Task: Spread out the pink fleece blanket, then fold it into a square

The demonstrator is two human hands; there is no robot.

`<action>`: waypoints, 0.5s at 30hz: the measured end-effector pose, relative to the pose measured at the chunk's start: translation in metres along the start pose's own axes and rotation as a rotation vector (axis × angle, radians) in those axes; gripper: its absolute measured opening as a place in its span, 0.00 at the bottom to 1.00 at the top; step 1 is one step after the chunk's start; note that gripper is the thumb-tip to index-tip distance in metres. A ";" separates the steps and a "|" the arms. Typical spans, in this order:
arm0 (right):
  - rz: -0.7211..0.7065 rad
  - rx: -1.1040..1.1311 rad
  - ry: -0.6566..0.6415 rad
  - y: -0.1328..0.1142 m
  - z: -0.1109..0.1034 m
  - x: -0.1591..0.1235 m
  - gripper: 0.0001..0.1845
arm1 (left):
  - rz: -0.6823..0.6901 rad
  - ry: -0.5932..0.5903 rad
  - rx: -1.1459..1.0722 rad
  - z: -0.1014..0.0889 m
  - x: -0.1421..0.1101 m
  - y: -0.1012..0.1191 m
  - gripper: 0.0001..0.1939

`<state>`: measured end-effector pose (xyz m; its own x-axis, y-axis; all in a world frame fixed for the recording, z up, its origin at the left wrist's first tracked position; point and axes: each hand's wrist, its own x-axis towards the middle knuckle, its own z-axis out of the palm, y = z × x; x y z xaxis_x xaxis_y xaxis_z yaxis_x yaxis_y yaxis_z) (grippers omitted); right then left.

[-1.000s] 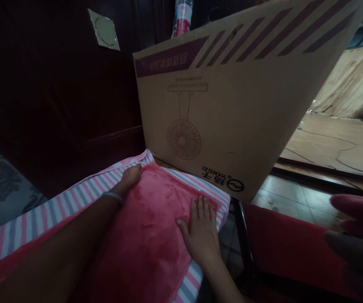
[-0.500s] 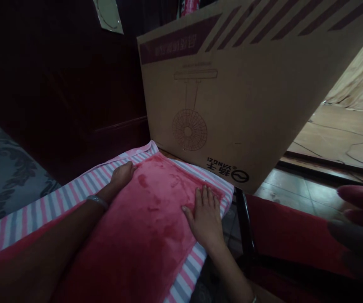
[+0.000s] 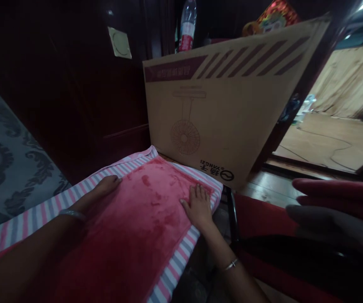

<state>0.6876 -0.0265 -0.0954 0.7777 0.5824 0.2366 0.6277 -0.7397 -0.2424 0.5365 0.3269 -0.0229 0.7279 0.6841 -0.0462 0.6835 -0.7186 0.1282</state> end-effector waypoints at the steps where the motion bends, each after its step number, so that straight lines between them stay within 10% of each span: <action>1: 0.013 0.026 0.003 0.002 -0.008 0.005 0.33 | -0.001 -0.002 -0.002 -0.001 -0.003 -0.002 0.21; 6: 0.176 -0.005 0.085 0.013 -0.038 0.040 0.26 | -0.025 -0.004 0.001 -0.003 -0.013 0.000 0.20; 15: 0.115 -0.049 -0.030 0.022 -0.025 0.073 0.16 | -0.067 0.151 0.027 0.007 -0.033 0.010 0.20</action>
<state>0.7577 -0.0085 -0.0595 0.8456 0.5018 0.1818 0.5324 -0.8176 -0.2195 0.5194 0.2965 -0.0266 0.6655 0.7403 0.0955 0.7331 -0.6723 0.1030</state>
